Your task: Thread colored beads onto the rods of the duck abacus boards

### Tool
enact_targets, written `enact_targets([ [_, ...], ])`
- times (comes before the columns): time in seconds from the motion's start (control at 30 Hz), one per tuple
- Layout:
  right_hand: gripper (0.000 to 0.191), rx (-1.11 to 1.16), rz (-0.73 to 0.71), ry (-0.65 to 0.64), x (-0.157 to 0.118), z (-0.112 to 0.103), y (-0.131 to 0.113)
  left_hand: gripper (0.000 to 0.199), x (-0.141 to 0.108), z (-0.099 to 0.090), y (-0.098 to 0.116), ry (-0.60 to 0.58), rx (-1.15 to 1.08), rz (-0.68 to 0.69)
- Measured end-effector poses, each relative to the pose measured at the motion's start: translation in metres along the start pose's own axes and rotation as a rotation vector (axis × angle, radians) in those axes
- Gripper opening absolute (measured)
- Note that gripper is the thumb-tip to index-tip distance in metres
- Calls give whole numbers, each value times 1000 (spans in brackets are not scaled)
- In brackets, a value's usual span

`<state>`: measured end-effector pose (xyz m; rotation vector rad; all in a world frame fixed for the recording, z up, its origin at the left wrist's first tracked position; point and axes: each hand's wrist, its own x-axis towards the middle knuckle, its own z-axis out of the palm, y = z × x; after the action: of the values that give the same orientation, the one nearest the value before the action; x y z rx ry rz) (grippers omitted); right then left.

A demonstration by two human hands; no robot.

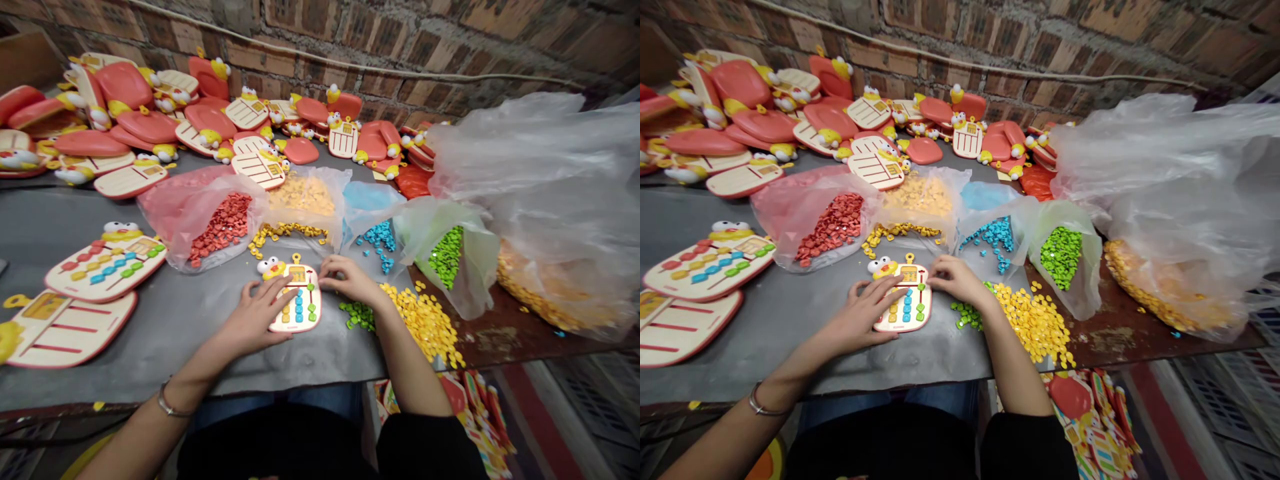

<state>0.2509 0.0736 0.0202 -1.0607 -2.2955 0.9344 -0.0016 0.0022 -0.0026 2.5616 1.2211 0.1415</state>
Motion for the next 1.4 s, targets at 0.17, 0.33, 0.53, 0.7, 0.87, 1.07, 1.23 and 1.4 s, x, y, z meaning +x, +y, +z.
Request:
enact_targets([
  [0.17,10,-214,159,102,-18,-25,5,72,-1,-1,1,1,2,-2],
  [0.33,18,-423,288,-96,-20,-21,12,73,-1,-2,2,2,8,-6],
  [0.53,11,-119,91,269,-10,-4,7,74,-1,0,1,3,14,-2],
  [0.7,7,-66,-42,371,6,27,4,72,-2,2,1,35,2,10],
  [0.87,14,-102,-49,267,14,36,4,72,-2,0,1,26,-1,6],
  [1.07,18,-44,-38,19,0,7,-13,75,-2,-1,2,20,-16,0],
  [1.23,24,81,-29,324,-30,-46,-24,74,-2,-3,2,18,-12,-3],
  [1.4,24,-48,142,629,-80,-81,-21,73,-2,-2,0,21,10,2],
])
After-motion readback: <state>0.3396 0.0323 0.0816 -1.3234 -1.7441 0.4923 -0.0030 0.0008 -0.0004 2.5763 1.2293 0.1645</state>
